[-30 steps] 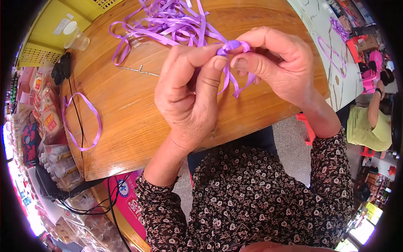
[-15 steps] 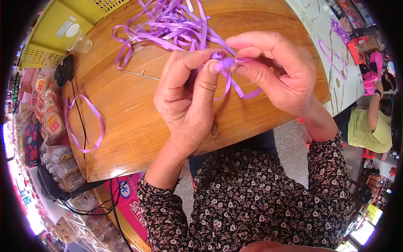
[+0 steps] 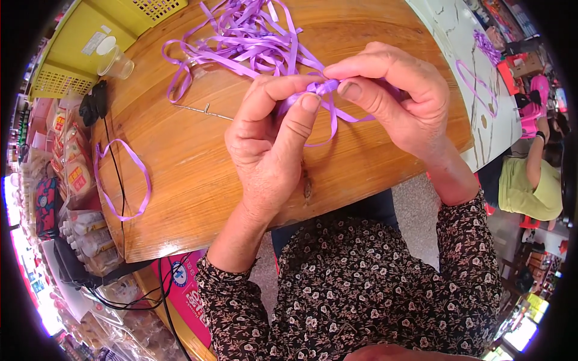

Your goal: Tie purple plastic ribbons into decorative knots or bows.

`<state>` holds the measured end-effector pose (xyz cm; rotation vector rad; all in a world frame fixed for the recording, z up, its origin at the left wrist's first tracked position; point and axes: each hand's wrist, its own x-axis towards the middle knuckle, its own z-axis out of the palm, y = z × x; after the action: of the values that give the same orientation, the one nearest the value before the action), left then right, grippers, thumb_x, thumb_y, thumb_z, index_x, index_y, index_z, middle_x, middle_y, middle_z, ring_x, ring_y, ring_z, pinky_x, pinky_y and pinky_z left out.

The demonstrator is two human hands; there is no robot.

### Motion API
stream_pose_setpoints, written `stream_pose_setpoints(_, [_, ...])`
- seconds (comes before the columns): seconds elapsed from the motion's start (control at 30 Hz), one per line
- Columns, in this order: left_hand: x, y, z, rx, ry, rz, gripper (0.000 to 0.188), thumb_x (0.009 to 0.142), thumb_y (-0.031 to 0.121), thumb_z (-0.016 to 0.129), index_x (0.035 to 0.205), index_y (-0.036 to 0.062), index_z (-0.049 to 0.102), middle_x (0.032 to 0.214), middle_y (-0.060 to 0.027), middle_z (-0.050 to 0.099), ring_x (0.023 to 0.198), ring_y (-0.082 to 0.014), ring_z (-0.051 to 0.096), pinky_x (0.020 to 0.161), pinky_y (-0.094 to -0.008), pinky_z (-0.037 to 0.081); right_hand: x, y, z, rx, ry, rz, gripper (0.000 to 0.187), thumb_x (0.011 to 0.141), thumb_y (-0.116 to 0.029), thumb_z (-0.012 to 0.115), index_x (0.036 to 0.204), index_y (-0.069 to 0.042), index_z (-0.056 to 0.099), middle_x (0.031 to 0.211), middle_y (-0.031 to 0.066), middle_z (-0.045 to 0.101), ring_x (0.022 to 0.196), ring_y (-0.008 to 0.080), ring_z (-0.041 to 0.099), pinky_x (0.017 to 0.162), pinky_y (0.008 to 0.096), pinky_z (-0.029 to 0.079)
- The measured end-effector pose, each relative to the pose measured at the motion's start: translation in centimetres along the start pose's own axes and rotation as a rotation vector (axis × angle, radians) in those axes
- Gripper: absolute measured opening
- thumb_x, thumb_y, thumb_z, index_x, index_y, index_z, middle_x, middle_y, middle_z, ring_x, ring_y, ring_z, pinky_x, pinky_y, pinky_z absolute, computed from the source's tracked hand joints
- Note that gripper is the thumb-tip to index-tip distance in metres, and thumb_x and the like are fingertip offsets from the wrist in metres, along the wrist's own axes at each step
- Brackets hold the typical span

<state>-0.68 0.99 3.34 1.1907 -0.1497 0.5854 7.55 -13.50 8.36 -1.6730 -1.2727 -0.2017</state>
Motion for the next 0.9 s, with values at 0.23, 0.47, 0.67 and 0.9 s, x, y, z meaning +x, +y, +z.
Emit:
stream_pose_setpoints(0.23, [-0.03,-0.15,0.04,-0.040,0.011,-0.034,0.013,0.084,-0.003,0.060,0.097,-0.0025,0.062,0.090,-0.0025,0.055,0.082,-0.0083,0.051,0.074,-0.0199,0.040,0.22,0.68,0.64,-0.041,0.042,-0.065,0.016,0.076,0.004,0.067,0.091,0.002,0.064,0.077,0.0064,0.063,0.064,0.0112,0.052,0.055,0.0217,0.038])
stream_pose_setpoints(0.47, [-0.05,-0.07,-0.03,-0.025,0.031,-0.024,0.014,0.084,-0.001,0.061,0.098,-0.0020,0.062,0.090,-0.0022,0.055,0.083,-0.0081,0.050,0.075,-0.0197,0.040,0.50,0.31,0.30,-0.132,0.034,-0.120,0.018,0.073,0.006,0.067,0.090,0.002,0.062,0.077,0.0063,0.062,0.062,0.0117,0.050,0.054,0.0216,0.038])
stream_pose_setpoints(0.67, [0.06,-0.33,-0.19,0.034,0.013,-0.002,0.015,0.084,-0.001,0.061,0.099,-0.0011,0.063,0.088,-0.0011,0.054,0.080,-0.0071,0.049,0.072,-0.0183,0.038,0.30,0.21,0.07,-0.186,0.009,-0.100,0.020,0.071,0.008,0.069,0.089,0.001,0.063,0.077,0.0070,0.062,0.062,0.0136,0.054,0.053,0.0230,0.041])
stream_pose_setpoints(0.9, [-0.04,-0.55,-0.20,0.275,0.026,0.037,0.015,0.081,0.000,0.064,0.096,0.0013,0.065,0.081,0.0013,0.052,0.069,-0.0050,0.042,0.059,-0.0169,0.033,0.29,0.56,-0.26,-0.266,0.004,-0.173,0.022,0.068,0.009,0.070,0.088,0.001,0.064,0.078,0.0083,0.063,0.062,0.0152,0.056,0.051,0.0238,0.041])
